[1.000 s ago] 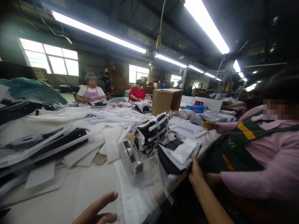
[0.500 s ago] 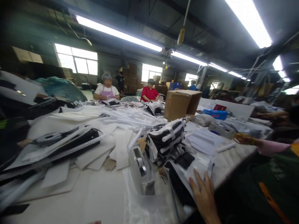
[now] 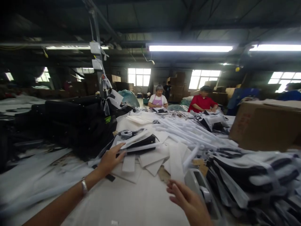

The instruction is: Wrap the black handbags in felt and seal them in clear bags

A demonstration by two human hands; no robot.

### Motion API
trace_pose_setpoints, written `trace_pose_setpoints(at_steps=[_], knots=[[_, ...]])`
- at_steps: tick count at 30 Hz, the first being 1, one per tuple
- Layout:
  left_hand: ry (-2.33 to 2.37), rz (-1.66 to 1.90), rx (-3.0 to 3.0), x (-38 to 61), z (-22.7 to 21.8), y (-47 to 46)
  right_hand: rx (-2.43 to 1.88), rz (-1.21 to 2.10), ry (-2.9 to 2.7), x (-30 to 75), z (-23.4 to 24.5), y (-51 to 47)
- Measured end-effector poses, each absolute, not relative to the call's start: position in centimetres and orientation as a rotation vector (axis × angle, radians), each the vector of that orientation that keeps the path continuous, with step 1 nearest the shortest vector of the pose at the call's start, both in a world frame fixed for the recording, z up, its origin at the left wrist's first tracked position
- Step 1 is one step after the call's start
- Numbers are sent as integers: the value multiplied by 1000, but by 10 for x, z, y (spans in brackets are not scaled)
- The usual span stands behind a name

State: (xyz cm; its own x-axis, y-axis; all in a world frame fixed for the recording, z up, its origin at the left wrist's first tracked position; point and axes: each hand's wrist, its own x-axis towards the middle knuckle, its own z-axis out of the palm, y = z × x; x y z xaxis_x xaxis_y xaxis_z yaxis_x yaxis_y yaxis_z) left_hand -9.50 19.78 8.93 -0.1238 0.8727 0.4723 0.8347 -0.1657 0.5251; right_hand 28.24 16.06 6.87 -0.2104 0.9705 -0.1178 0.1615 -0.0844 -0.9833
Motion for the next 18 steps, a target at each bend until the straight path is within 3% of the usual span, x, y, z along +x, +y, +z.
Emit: trace_pose_setpoints(at_steps=[3, 8, 18], knots=[[1916, 1018, 2248, -97, 93, 249, -1027, 1791, -933, 182, 65, 211], [1773, 781, 2463, -84, 91, 306, -979, 1799, -759, 84, 29, 281], [1713, 538, 2581, -84, 59, 319, -1018, 1835, -691, 53, -2, 329]])
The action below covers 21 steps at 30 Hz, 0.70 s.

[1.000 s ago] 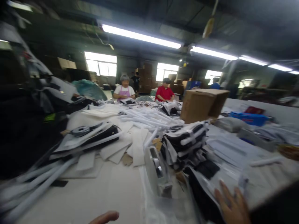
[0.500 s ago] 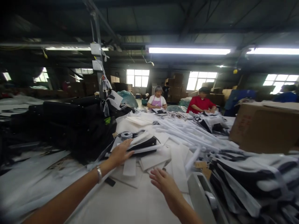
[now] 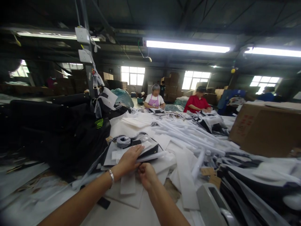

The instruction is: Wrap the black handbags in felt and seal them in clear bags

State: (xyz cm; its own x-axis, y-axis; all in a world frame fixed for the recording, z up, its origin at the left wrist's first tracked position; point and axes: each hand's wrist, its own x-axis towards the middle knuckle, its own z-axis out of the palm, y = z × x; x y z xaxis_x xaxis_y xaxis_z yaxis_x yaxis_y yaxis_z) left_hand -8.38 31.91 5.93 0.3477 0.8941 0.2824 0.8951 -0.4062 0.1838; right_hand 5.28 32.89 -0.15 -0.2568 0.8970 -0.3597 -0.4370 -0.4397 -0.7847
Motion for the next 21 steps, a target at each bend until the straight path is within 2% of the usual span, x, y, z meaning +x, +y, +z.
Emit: trace_pose_setpoints(at_steps=[8, 14, 17, 21], knots=[[-1818, -464, -2371, -72, 76, 314, -907, 1708, -820, 46, 12, 325], [-1878, -532, -2231, -64, 67, 300, -940, 1501, -1076, 49, 21, 309], [-1898, -573, -2200, -68, 63, 299, -1020, 1317, -1328, 69, 32, 307], [-1909, -604, -2186, -73, 63, 300, -1165, 849, -1697, 124, 44, 315]])
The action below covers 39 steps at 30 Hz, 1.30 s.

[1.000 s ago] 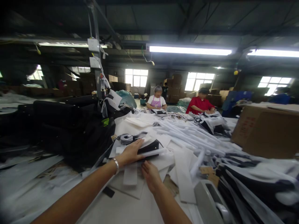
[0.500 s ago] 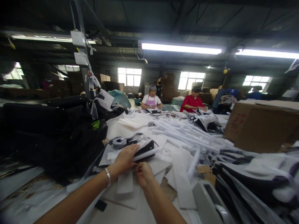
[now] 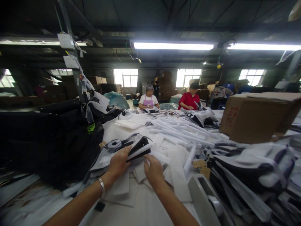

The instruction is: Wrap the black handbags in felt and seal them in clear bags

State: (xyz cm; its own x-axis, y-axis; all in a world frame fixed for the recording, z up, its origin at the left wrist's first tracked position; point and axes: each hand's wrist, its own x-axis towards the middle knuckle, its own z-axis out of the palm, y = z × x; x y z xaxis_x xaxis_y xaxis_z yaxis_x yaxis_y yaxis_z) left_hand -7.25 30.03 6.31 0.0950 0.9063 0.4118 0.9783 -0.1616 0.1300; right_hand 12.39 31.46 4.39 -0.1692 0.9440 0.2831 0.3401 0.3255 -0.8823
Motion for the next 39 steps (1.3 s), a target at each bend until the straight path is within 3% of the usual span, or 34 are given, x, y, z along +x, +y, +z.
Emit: trace_pose_setpoints(at_steps=[8, 17, 27, 39], knots=[[-1894, -600, -2205, -68, 62, 296, -1417, 53, -2209, 181, 35, 346], [-1861, -551, -2251, -62, 65, 297, -900, -400, -2607, 155, 60, 312], [-1826, -503, -2241, -56, 44, 297, -703, -277, -2696, 122, 109, 348], [-1769, -510, -2193, -52, 24, 308, -782, 292, -2889, 105, 148, 409]])
